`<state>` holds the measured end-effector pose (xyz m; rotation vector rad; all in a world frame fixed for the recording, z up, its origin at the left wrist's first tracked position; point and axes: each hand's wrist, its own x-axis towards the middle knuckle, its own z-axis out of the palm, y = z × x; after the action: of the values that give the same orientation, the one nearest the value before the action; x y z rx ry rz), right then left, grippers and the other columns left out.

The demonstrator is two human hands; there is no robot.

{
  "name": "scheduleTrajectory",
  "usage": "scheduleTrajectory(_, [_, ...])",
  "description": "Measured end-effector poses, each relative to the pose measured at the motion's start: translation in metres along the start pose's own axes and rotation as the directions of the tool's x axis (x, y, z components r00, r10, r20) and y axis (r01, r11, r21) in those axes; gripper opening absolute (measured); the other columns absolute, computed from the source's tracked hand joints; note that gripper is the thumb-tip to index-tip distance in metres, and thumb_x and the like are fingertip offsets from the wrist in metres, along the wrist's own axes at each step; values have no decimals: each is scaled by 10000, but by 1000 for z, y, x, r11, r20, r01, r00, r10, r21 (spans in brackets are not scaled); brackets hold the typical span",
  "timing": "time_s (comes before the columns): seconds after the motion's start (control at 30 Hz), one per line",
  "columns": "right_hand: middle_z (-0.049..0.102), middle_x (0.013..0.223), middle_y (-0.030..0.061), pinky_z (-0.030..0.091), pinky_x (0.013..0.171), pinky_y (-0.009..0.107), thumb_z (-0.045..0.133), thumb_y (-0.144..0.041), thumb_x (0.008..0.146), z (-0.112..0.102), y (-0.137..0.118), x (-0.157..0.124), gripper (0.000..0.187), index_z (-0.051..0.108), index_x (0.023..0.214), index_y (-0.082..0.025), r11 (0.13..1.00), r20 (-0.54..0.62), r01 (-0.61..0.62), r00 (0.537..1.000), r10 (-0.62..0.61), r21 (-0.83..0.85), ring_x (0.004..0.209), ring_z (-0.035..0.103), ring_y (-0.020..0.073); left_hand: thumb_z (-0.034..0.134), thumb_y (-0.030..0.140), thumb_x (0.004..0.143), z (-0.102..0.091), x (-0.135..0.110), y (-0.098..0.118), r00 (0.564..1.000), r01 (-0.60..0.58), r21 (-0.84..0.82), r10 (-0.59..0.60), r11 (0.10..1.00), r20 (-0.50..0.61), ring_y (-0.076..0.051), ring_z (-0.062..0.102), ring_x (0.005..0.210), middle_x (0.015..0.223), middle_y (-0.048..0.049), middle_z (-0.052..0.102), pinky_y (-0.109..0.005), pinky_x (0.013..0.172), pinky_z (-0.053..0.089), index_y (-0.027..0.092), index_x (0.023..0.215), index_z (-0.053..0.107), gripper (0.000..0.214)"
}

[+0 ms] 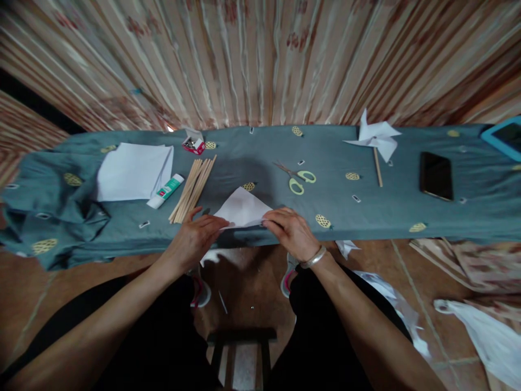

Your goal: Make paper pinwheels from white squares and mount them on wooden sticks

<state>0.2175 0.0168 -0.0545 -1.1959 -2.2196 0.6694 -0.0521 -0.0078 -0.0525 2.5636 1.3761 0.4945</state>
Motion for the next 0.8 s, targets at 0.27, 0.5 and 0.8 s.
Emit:
scheduleTrajectory(0.27, [768, 862, 31, 528, 759, 299, 591, -368, 887, 4, 3, 14, 210, 723, 933, -211, 961, -57, -248, 965, 257, 125, 805, 713, 198, 467, 255, 982, 3, 9, -10, 990, 115, -121, -124, 986, -71, -192, 704, 801, 839, -54, 757, -391, 895, 509, 168, 1016, 710, 261])
scheduleTrajectory(0.5, [772, 764, 19, 528, 658, 272, 636, -356, 814, 5, 6, 22, 165, 718, 832, -213, 917, -40, -314, 942, 333, 247, 686, 712, 176, 502, 257, 954, 2, 15, -14, 975, 163, -216, -190, 963, -115, -178, 708, 729, 779, -42, 755, -278, 721, 533, 182, 840, 724, 261])
scheduleTrajectory(0.8, [762, 718, 14, 504, 639, 259, 638, -335, 819, 6, -1, 23, 174, 735, 882, -205, 922, -66, -377, 921, 383, 88, 656, 697, 170, 577, 268, 923, 3, 17, -19, 962, 242, -155, -258, 958, -92, -215, 713, 776, 799, -44, 748, -356, 795, 552, 132, 1175, 639, 293])
